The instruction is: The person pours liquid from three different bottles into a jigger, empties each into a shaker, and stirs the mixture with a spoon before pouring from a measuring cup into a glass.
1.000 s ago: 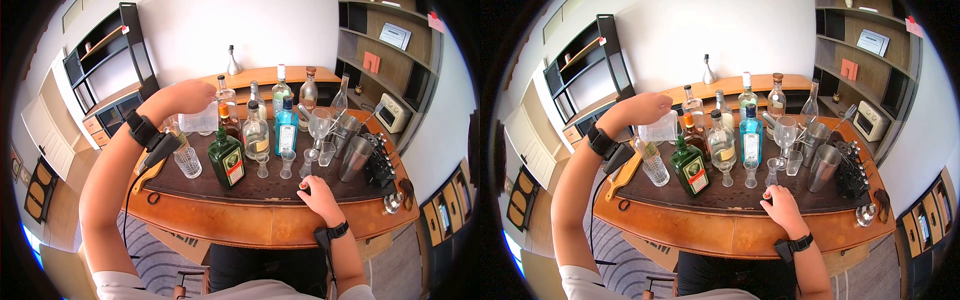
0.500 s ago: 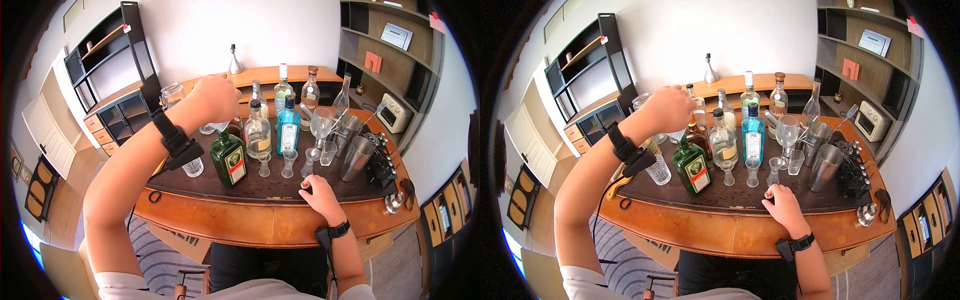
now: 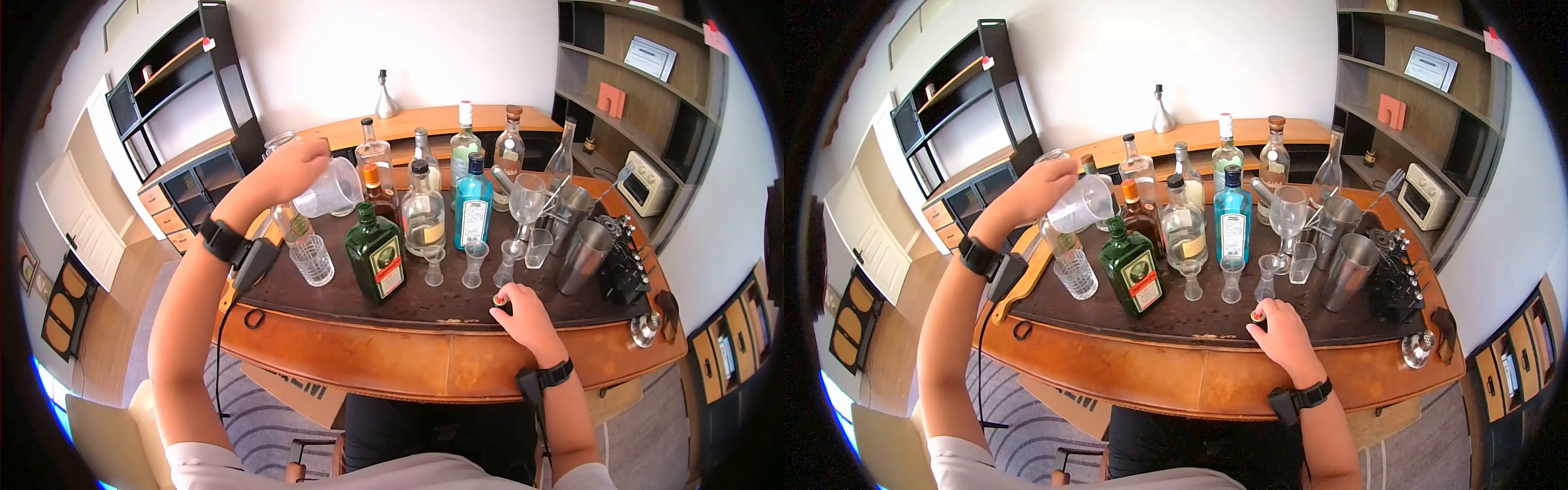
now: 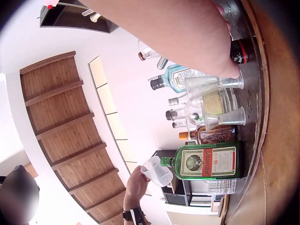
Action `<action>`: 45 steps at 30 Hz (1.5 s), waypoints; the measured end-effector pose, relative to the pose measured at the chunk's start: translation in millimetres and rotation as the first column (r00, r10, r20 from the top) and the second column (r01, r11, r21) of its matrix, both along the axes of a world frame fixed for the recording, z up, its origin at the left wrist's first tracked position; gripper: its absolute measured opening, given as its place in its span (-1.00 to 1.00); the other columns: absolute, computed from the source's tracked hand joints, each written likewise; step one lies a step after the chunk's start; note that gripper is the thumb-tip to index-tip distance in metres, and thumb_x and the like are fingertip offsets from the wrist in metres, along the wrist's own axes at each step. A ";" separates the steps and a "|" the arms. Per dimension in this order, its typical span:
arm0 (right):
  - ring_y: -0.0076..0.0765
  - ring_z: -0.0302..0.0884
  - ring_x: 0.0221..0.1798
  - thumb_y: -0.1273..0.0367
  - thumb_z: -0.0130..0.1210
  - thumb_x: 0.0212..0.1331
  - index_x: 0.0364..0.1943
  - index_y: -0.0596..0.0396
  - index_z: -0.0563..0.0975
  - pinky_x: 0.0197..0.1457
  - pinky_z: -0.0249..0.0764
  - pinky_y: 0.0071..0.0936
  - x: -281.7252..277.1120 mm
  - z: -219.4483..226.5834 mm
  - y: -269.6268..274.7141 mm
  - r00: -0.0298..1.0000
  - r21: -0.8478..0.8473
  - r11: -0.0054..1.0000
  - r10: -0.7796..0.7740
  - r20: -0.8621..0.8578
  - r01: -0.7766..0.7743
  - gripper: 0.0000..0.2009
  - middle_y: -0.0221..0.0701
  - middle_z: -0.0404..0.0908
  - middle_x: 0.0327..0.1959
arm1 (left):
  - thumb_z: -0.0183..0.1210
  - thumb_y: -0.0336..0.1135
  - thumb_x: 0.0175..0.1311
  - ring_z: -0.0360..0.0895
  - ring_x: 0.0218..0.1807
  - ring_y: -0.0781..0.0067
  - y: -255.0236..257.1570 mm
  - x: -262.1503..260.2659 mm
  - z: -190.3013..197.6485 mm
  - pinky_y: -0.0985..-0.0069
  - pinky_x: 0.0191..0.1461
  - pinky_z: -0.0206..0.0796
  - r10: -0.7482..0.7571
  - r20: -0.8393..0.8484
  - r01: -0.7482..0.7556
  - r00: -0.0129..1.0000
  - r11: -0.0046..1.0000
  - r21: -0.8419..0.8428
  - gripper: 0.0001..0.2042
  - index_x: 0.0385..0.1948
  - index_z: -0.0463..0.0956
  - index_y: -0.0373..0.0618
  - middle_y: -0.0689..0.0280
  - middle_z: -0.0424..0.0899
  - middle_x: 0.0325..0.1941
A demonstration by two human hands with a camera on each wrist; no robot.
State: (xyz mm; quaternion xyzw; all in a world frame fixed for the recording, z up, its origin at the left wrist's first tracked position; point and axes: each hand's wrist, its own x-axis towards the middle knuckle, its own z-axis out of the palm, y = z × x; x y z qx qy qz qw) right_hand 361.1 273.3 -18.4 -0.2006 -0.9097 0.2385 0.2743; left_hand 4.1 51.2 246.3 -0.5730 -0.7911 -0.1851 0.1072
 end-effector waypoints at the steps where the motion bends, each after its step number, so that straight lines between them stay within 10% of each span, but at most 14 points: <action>1: 0.02 0.56 -0.02 0.38 0.39 0.12 -0.19 0.08 0.49 0.09 0.48 -0.14 0.2 0.2 0.0 1.000 -0.002 1.000 -0.004 0.003 0.004 -0.72 -0.26 0.64 -0.19 | 0.00 -0.26 0.43 0.63 -0.13 0.10 -10.4 -10.3 -8.3 0.17 -0.03 0.43 0.007 0.109 -0.020 0.994 0.993 0.112 -0.72 -0.32 0.52 -0.33 0.04 0.67 -0.29; 7: 0.02 0.55 -0.01 0.38 0.39 0.13 -0.19 0.08 0.48 0.08 0.48 -0.13 0.9 4.6 -3.0 1.000 -0.001 1.000 0.000 0.012 0.000 -0.71 -0.26 0.63 -0.18 | -0.01 -0.28 0.46 0.26 -0.42 0.57 -100.7 -111.6 -89.5 0.54 -0.30 0.13 -0.014 0.472 -0.266 0.882 0.811 0.521 -0.76 -0.49 0.40 -0.07 0.44 0.34 -0.50; 17: 0.01 0.54 0.00 0.42 0.36 0.13 -0.18 0.09 0.45 0.11 0.45 -0.17 -0.4 5.9 -3.1 0.999 -0.058 0.998 0.002 0.036 0.000 -0.71 -0.26 0.64 -0.17 | 0.00 -0.26 0.48 0.51 -0.38 0.31 -152.9 -158.6 -281.9 0.33 -0.18 0.35 0.325 0.555 -0.589 0.765 0.702 0.400 -0.71 -0.44 0.48 -0.25 0.22 0.55 -0.51; 30: 0.00 0.54 -0.02 0.40 0.40 0.11 -0.19 0.08 0.47 0.08 0.47 -0.16 -0.3 4.7 -2.6 1.000 -0.020 1.000 -0.003 0.022 0.004 -0.70 -0.27 0.63 -0.19 | 0.15 -0.25 0.36 0.65 -0.24 0.19 -141.1 -116.5 -270.5 0.26 -0.05 0.46 0.457 0.622 -0.715 0.635 0.652 0.251 -0.76 -0.23 0.63 -0.28 0.11 0.71 -0.34; 33: 0.00 0.53 -0.03 0.42 0.39 0.11 -0.20 0.08 0.46 0.08 0.47 -0.16 -0.2 5.1 -3.4 1.000 -0.007 1.000 -0.009 0.014 0.009 -0.70 -0.28 0.62 -0.20 | 0.17 -0.30 0.32 0.61 -0.03 0.05 -142.6 -101.3 -260.1 0.21 0.12 0.42 0.707 -0.026 -0.608 0.706 0.625 0.489 -0.75 -0.07 0.61 -0.23 0.08 0.67 -0.15; 39: 0.00 0.52 -0.04 0.48 0.38 0.07 -0.23 0.08 0.45 0.07 0.45 -0.18 -5.5 6.0 -4.9 1.000 -0.001 1.000 -0.003 -0.009 0.003 -0.71 -0.27 0.60 -0.23 | 0.27 -0.42 0.25 0.54 0.03 0.02 -78.3 9.7 -186.6 0.18 0.16 0.36 0.279 0.078 -0.265 0.957 0.736 0.624 -0.75 -0.06 0.56 -0.24 0.09 0.61 -0.09; 42: -0.03 0.54 -0.09 0.49 0.38 0.07 -0.25 0.09 0.46 0.01 0.48 -0.20 -7.3 4.0 -2.5 0.999 0.020 1.000 0.000 -0.047 0.001 -0.73 -0.28 0.61 -0.23 | 0.53 -0.16 0.08 0.52 0.21 0.06 -27.6 41.3 -198.7 0.20 0.34 0.34 0.052 0.274 -0.198 0.960 0.819 0.538 -0.27 0.27 0.38 -0.27 0.01 0.56 0.16; 45: -0.10 0.56 -0.16 0.48 0.36 0.08 -0.21 0.10 0.50 -0.06 0.51 -0.25 -9.2 4.7 -3.9 0.991 -0.013 1.000 -0.009 -0.135 0.007 -0.74 -0.29 0.64 -0.22 | 0.57 -0.19 0.05 0.53 0.28 0.08 10.6 54.3 -217.2 0.24 0.39 0.35 -0.021 0.414 -0.230 0.910 0.805 0.547 -0.19 0.31 0.30 -0.31 -0.04 0.57 0.20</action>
